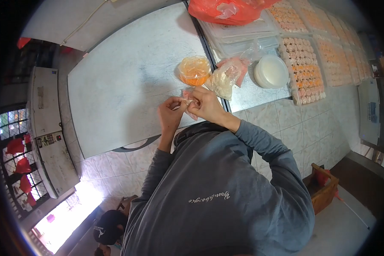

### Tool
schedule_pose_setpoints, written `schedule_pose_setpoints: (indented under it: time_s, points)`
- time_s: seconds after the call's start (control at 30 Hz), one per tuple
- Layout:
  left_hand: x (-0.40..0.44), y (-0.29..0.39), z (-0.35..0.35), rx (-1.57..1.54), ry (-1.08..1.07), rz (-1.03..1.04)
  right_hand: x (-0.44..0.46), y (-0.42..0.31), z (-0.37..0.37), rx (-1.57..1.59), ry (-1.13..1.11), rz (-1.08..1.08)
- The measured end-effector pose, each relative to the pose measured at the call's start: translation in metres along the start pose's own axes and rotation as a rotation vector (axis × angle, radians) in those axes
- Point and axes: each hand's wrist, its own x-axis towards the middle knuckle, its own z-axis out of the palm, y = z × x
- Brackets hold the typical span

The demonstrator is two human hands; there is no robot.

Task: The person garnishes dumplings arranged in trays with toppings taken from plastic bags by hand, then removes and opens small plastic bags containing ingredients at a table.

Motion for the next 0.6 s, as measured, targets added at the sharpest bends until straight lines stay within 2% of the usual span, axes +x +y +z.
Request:
schedule_pose_setpoints:
  time_s: [0.03, 0.1, 0.13, 0.2, 0.23, 0.3, 0.33, 0.37, 0.4, 0.43, 0.47, 0.5, 0.57, 0.6]
  points:
    - [0.003, -0.007, 0.000, -0.029, -0.007, -0.001, -0.002, 0.005, 0.001, 0.001, 0.004, -0.001]
    - [0.008, -0.024, -0.001, -0.055, -0.015, -0.002, -0.010, 0.023, 0.010, 0.461, -0.046, 0.216]
    - [0.010, -0.033, -0.003, -0.107, -0.013, -0.066, -0.016, 0.031, 0.016, 0.464, -0.043, 0.215]
    - [0.013, -0.033, -0.006, -0.152, -0.012, -0.126, -0.023, 0.035, 0.024, 0.955, -0.013, 0.369]
    - [0.013, -0.033, -0.008, -0.166, 0.009, -0.129, -0.026, 0.038, 0.027, 0.959, -0.008, 0.367]
    - [0.009, -0.032, -0.012, -0.176, 0.031, -0.144, -0.035, 0.036, 0.030, 0.814, 0.185, 0.457]
    - [0.011, -0.031, -0.014, -0.098, 0.057, -0.083, -0.045, 0.048, 0.034, 0.591, 0.336, 0.407]
    - [0.012, -0.030, -0.016, -0.020, 0.082, -0.020, -0.044, 0.037, 0.030, 0.593, 0.336, 0.407]
    - [0.009, -0.022, -0.013, -0.018, 0.081, -0.021, -0.042, 0.014, 0.020, 0.467, 0.264, 0.410]
    - [0.003, -0.009, -0.005, 0.076, 0.101, 0.096, -0.041, -0.005, 0.010, 0.338, 0.193, 0.414]
    - [-0.003, 0.004, -0.001, 0.170, 0.115, 0.214, -0.036, -0.020, 0.013, 0.239, 0.166, 0.297]
    - [-0.007, 0.014, -0.002, 0.171, 0.101, 0.215, -0.031, -0.019, 0.026, 0.079, 0.268, 0.113]
    - [-0.011, 0.031, -0.002, 0.475, -0.007, 0.365, -0.026, 0.004, 0.040, 0.028, 0.232, 0.185]
    - [-0.012, 0.036, -0.008, 0.476, -0.011, 0.364, -0.022, 0.004, 0.036, 0.028, 0.235, 0.188]
